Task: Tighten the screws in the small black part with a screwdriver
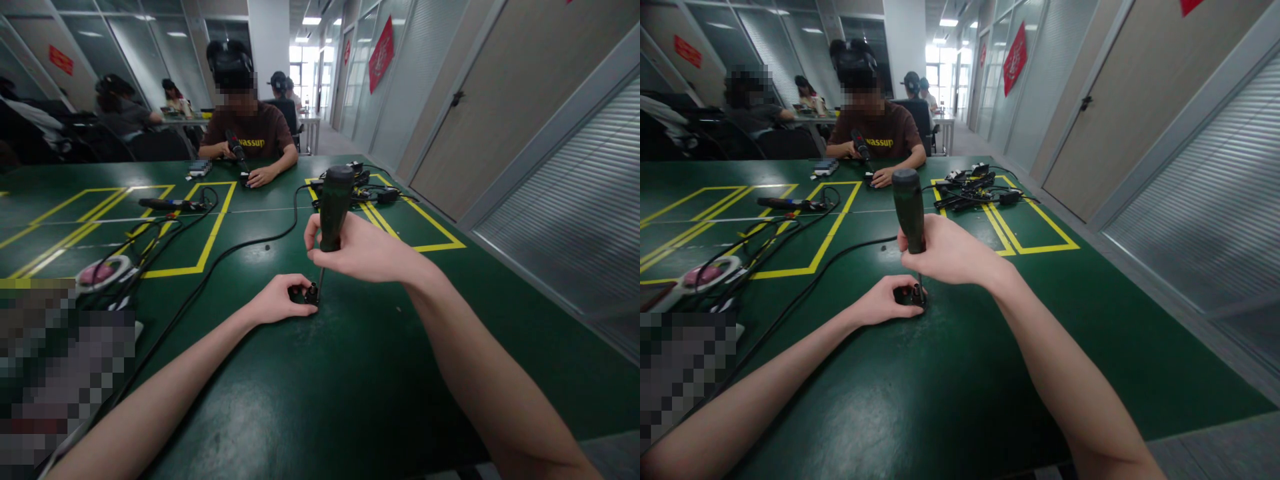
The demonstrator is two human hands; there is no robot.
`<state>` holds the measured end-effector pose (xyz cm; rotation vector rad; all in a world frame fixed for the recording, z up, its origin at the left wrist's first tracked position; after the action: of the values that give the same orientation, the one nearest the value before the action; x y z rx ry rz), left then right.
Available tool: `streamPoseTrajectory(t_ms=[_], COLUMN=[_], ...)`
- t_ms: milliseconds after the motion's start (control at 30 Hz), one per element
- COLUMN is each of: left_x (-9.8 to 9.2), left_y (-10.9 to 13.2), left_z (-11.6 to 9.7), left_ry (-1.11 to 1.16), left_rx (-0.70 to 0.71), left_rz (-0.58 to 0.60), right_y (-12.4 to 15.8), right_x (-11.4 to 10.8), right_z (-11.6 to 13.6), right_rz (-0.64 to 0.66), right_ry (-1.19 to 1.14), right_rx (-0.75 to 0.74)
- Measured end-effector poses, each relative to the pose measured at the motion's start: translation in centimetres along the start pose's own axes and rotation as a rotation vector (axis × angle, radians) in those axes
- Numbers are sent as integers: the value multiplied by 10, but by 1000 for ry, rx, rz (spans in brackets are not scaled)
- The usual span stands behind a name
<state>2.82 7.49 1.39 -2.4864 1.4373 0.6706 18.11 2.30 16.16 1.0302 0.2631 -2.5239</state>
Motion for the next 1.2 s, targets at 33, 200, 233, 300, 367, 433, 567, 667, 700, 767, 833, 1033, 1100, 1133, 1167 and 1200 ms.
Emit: streamPoseTrajectory(t_ms=[33,200,233,300,367,433,567,667,700,767,833,1033,1100,1133,1167,1200], left_x=[0,0,0,0,0,0,1,1,1,0,0,0,0,0,0,0], left_y=[0,0,0,0,0,0,0,0,0,0,0,0,0,0,0,0], left_z=[0,1,1,1,1,2,3,3,3,2,2,2,2,2,2,1], left_ry=[-4,-5,-2,3,3,3,4,-10,-12,-7,0,10,10,9,9,9], left_rx=[-1,-4,-4,-5,-6,-6,-11,-13,-12,-6,-2,2,-3,-5,-7,-9], left_rz=[-3,2,5,6,5,6,0,-3,-1,-3,-5,1,3,3,3,1], right_y=[0,1,1,1,2,2,2,2,1,1,2,4,4,4,3,3], right_x=[0,-1,-1,-1,-1,-1,1,1,2,1,1,-1,-1,-1,-1,-1], right_z=[0,1,1,1,1,1,0,-1,-2,-2,-2,0,1,1,1,1], right_rz=[-2,6,9,11,10,10,26,26,26,23,18,37,54,61,66,72], right_ry=[-3,-13,-16,-24,-30,-31,-23,-24,-21,-6,15,27,28,28,26,22], right_rx=[2,14,14,15,18,26,33,33,33,27,19,23,23,21,17,12])
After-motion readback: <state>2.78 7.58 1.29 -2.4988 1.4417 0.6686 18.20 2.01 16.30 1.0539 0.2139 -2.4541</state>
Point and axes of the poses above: each hand's wrist, its own y-axis away from the middle knuckle, its own x-axis out of the palm, z = x × y, the point moved 3 cm from there along -y, towards the middle knuckle, and after that the axes turned 11 degrees about z, right-handed, at the moved point
